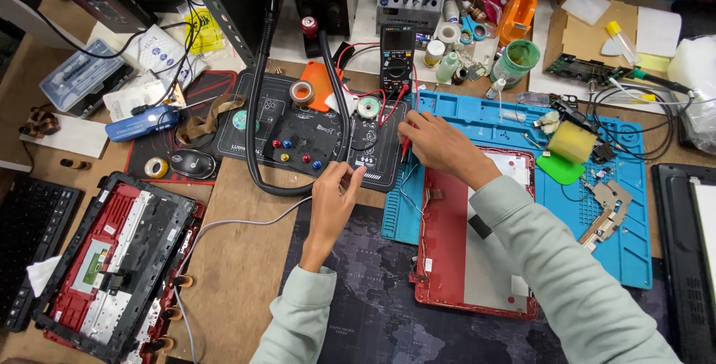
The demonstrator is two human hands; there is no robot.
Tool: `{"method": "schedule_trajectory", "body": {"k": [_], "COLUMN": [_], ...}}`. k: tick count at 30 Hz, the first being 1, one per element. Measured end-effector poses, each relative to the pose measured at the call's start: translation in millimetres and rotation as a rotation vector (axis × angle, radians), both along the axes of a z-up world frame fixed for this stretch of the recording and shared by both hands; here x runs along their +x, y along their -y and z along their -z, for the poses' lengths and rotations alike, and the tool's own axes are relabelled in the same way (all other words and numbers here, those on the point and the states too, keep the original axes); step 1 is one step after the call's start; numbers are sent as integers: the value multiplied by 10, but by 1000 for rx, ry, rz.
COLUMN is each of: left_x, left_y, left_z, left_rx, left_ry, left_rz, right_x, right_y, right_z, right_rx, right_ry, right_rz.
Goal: Repairing a laptop by disassembling and reassembling the screen assembly and bezel
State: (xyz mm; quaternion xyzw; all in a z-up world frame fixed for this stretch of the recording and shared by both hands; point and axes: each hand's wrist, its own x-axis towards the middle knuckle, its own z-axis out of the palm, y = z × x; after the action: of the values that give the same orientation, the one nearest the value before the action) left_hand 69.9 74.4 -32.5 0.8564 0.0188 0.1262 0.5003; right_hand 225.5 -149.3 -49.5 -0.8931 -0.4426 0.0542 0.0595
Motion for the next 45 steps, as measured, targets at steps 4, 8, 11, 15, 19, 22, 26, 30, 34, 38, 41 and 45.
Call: {"method": "schedule_trajectory", "body": {"k": [4, 8, 11, 15, 19, 22, 26, 30, 34, 38, 41, 45], "left_x": [27, 56, 62, 85, 106, 125, 160, 216, 232, 273, 247, 246], "left_y": [34, 87, 145, 198, 220, 225, 205, 198, 240, 293, 325, 343], "left_z": [23, 86, 75, 125, 186, 179, 170, 175, 266, 511, 579, 578], "left_rx": [0, -2, 24, 85, 102, 113, 121, 118, 95, 281, 450, 472], "left_ry": [-3, 3, 19, 27, 33, 26, 25, 33, 27, 110, 186, 213], "left_rz": [0, 12, 16, 24, 39, 37, 36, 41, 36, 4, 0, 6], "right_x": [-189, -351, -367, -314, -314, -321, -321, -354, -412, -529, -658, -890], "right_y": [19, 77, 156, 299, 313, 305, 286, 254, 285, 376, 548, 702], "right_z": [-233, -390, -365, -122, -34, -49, -131, -221, -293, -569, -519, -304], "right_rx": [37, 130, 160, 144, 149, 168, 194, 180, 154, 332, 488, 555], "right_ry": [-16, 1, -15, 16, 25, 26, -31, -60, -55, -235, -285, -228], "right_rz": [42, 131, 196, 206, 189, 207, 239, 245, 244, 278, 330, 420]}}
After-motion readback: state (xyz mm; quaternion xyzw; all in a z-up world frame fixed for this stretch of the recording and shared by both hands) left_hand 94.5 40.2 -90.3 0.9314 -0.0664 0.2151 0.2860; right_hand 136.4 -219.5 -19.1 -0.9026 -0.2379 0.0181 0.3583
